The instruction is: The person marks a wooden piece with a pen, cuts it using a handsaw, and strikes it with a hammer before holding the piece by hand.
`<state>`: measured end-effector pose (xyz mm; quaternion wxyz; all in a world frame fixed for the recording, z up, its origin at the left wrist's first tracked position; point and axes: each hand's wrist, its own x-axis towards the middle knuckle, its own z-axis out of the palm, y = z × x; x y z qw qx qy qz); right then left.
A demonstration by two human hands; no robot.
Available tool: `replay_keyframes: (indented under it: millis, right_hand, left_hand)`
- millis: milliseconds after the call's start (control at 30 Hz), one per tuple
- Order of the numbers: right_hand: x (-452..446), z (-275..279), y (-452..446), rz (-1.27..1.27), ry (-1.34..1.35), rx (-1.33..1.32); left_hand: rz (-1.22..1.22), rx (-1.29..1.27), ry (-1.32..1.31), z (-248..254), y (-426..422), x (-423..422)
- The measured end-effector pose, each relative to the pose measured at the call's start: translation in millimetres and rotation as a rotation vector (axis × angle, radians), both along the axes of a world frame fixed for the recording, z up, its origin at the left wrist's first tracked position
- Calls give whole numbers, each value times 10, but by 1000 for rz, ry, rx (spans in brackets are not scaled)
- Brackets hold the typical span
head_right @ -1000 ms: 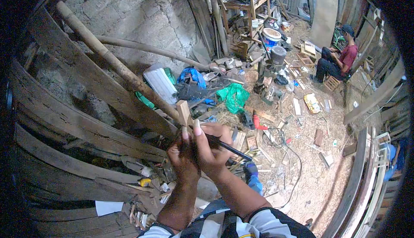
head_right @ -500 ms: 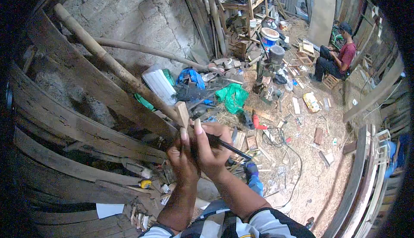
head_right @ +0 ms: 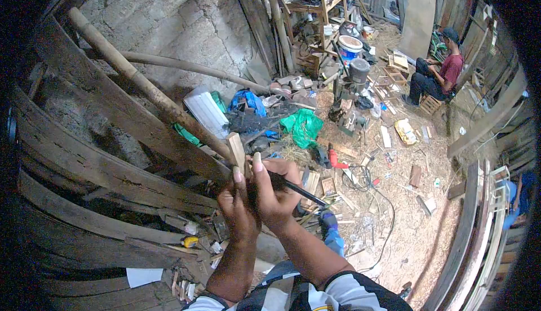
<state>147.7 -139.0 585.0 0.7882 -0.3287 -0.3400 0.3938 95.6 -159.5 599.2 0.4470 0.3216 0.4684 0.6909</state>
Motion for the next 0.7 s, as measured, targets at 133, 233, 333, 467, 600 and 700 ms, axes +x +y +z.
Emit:
replay_keyframes:
  millis: [133,233,333,467,600,700]
  right_hand:
    - [8,52,0,8,11,52]
    - [21,67,0,-30,-75,69]
    - [15,50,10,-67,-143,84]
    - [-19,80,12,-50,-61,60]
    - [-24,30,24,-31,-46,31]
    - [-40,19,41,-43,-23,30]
  left_hand:
    - [-27,11,2,2,6,-18]
    - [-2,-19,46,7,-2,-19]
    - [-28,-15,49,-9,-8,-38]
    - [-24,35,27,-66,22,-50]
    - [3,1,28,-16,21,-34]
    - [-6,21,56,-54,20,-57]
